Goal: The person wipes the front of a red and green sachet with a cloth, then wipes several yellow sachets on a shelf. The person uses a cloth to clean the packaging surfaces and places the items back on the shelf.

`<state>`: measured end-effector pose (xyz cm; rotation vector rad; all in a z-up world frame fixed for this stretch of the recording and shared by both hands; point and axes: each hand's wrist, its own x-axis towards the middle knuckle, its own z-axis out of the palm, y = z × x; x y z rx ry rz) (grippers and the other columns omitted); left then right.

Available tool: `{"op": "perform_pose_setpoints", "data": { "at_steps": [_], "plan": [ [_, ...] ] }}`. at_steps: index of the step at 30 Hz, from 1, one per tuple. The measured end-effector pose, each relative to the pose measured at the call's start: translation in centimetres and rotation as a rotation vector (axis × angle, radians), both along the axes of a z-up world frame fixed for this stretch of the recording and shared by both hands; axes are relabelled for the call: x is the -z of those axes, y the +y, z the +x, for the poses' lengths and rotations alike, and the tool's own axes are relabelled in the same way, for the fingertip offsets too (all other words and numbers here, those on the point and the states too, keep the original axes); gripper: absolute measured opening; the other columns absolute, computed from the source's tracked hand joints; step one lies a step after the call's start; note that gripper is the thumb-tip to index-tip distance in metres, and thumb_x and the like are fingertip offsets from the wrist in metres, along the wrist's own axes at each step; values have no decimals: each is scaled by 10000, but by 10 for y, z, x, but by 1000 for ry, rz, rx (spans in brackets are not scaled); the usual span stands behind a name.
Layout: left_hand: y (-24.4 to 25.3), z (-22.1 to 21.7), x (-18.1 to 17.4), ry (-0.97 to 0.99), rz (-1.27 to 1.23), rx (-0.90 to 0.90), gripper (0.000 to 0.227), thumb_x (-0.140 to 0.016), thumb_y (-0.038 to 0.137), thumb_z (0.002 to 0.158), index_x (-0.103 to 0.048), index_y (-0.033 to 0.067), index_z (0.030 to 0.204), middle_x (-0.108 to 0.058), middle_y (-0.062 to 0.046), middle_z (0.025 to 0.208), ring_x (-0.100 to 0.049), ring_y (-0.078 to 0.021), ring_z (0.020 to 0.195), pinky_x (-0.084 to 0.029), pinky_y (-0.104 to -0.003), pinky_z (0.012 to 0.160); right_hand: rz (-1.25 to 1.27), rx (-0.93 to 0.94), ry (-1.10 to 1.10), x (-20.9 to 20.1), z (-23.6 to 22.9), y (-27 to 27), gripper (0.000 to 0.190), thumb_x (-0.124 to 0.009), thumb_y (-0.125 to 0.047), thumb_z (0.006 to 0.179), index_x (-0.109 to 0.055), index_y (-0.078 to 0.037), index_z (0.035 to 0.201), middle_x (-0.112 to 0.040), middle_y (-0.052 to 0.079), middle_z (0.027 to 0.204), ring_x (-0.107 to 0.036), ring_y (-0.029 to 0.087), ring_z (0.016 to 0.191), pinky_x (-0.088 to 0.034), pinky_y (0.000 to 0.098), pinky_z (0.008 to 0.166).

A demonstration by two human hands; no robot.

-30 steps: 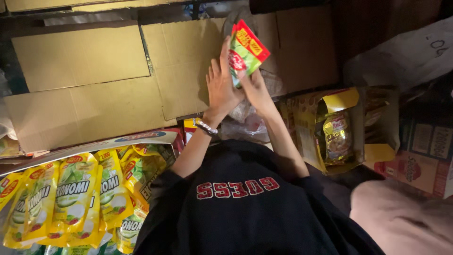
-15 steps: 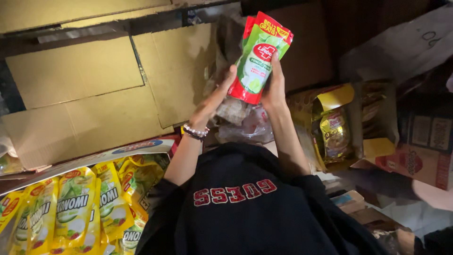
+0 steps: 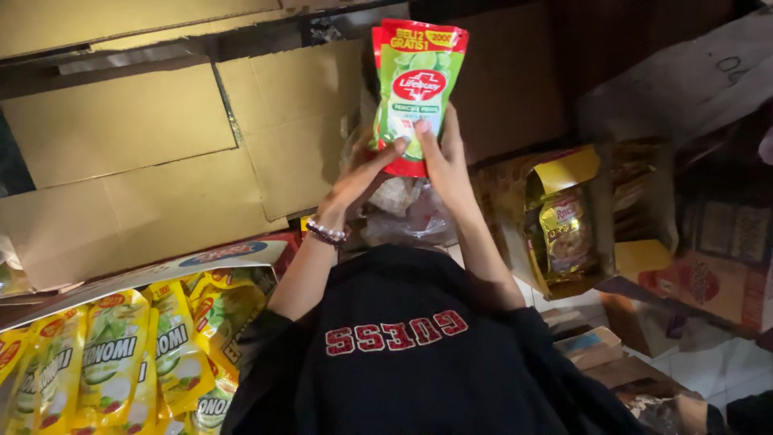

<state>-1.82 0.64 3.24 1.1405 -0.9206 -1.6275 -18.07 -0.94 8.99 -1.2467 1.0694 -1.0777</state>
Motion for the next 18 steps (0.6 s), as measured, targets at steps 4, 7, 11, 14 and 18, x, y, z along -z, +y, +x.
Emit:
{"op": "perform_pose_setpoints", "data": {
  "at_steps": [4,7,11,14,18],
  "plan": [
    [-1,0,2,35,-67,-56,666,-790,269,900,-514,77,1475,-681,-73,1279,-643,-177,1119,-534,-353,919,0,-97,18,-2,-10,5,619,-612,-185,1107,-296,17,1599,-604,124,1409,-591,153,1267,-513,310,1060],
    [-2,-4,2,208,-152,-63,612,-793,251,955,-517,35,1457,-678,-78,1318,-634,-176,1232,-524,-347,1066,95,-161,114,-5,-19,5,723,-653,-119,1033,-231,-24,1611,-581,124,1421,-626,170,1193,-541,315,929],
    [-8,-17,1,294,-113,-102,621,-777,244,963,-496,43,1480,-660,-73,1336,-617,-169,1238,-511,-346,1060,250,-148,16,-2,-26,-2,840,-700,-54,923,-211,-73,1606,-575,121,1366,-647,179,1121,-561,325,808],
    [-20,-21,-6,123,-148,-78,616,-767,247,947,-493,66,1468,-684,-73,1295,-651,-167,1191,-538,-342,1017,117,-152,-26,2,-32,-15,802,-729,-14,952,-273,-44,1612,-574,120,1417,-620,182,1233,-569,333,981],
    [-48,-14,-10,-284,-307,-8,590,-795,286,923,-570,76,1426,-753,-108,1201,-719,-198,1110,-572,-347,987,-138,-151,24,9,-42,-35,725,-748,47,1011,-363,-5,1623,-582,131,1495,-549,205,1391,-473,352,1184]
  ]
}}
